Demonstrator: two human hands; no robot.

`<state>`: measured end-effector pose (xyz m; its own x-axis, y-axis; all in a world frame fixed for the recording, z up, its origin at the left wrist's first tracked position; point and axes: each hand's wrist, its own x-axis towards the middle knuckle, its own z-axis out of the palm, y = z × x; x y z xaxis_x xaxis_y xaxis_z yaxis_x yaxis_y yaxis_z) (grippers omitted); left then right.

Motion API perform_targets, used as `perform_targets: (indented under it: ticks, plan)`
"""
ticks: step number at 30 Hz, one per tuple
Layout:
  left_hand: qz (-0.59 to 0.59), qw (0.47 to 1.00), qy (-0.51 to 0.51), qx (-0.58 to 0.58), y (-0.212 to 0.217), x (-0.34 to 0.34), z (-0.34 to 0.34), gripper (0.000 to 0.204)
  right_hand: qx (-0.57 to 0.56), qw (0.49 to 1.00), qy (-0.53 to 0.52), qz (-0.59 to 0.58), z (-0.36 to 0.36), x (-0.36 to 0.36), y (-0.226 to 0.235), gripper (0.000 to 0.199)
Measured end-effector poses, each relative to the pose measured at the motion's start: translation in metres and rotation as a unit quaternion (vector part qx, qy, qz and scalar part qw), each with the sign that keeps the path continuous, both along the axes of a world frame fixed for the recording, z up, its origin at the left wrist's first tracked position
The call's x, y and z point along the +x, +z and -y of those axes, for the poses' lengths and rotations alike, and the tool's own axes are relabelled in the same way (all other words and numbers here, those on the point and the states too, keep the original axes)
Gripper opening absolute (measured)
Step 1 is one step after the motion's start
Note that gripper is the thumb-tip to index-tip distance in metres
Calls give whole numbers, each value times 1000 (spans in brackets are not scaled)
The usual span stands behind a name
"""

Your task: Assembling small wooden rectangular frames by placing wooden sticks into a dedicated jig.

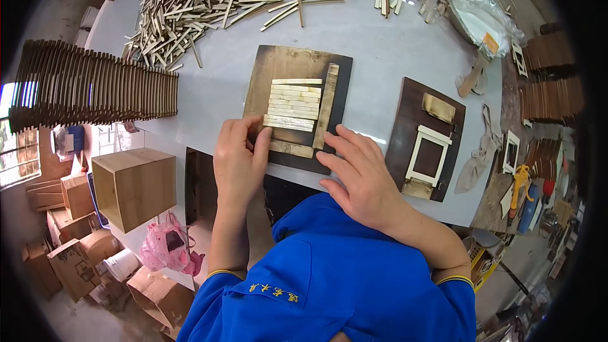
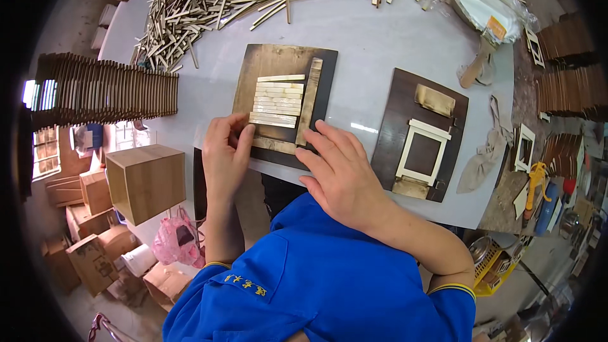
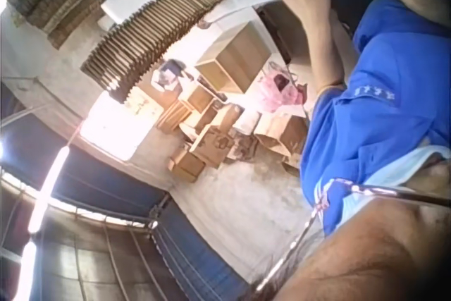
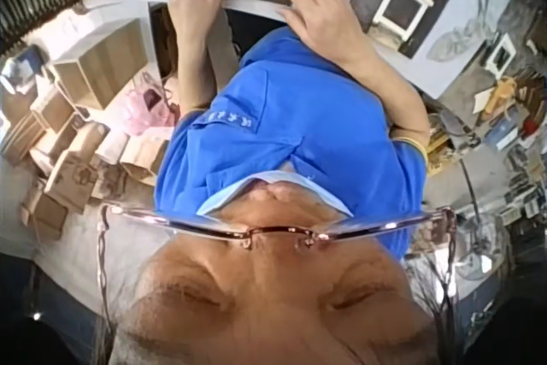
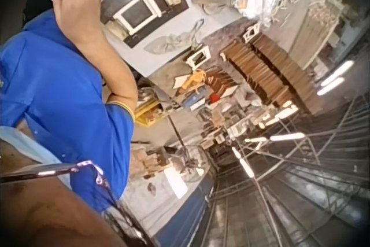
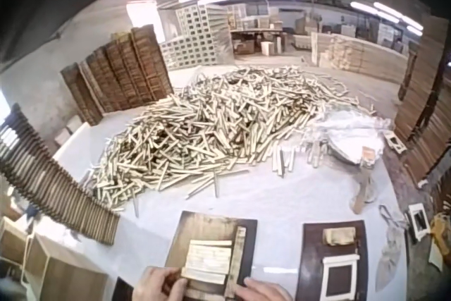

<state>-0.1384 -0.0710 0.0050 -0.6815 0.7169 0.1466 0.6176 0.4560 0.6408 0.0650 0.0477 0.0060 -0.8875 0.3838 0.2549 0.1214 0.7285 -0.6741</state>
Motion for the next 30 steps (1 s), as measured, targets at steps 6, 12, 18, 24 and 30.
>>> perform_targets:
  ticks: [6, 12, 18, 24, 30]
  plan:
    - [52, 998, -3, -40, 1, -3, -12, 17, 12, 999, -9, 29, 5, -17, -6, 45]
    - [62, 997, -3, -36, -1, -4, -16, 15, -35, 999, -11, 21, 10, -18, -8, 45]
    - [210, 976, -6, 61, -6, 2, -9, 18, -108, 994, -18, -12, 11, -11, -8, 46]
    - [617, 735, -6, 281, -16, 23, 0, 25, -166, 981, -44, -91, 6, 3, -4, 44]
    - [786, 535, -90, 297, -12, 46, -9, 31, -164, 965, -70, -193, -1, 23, -7, 51]
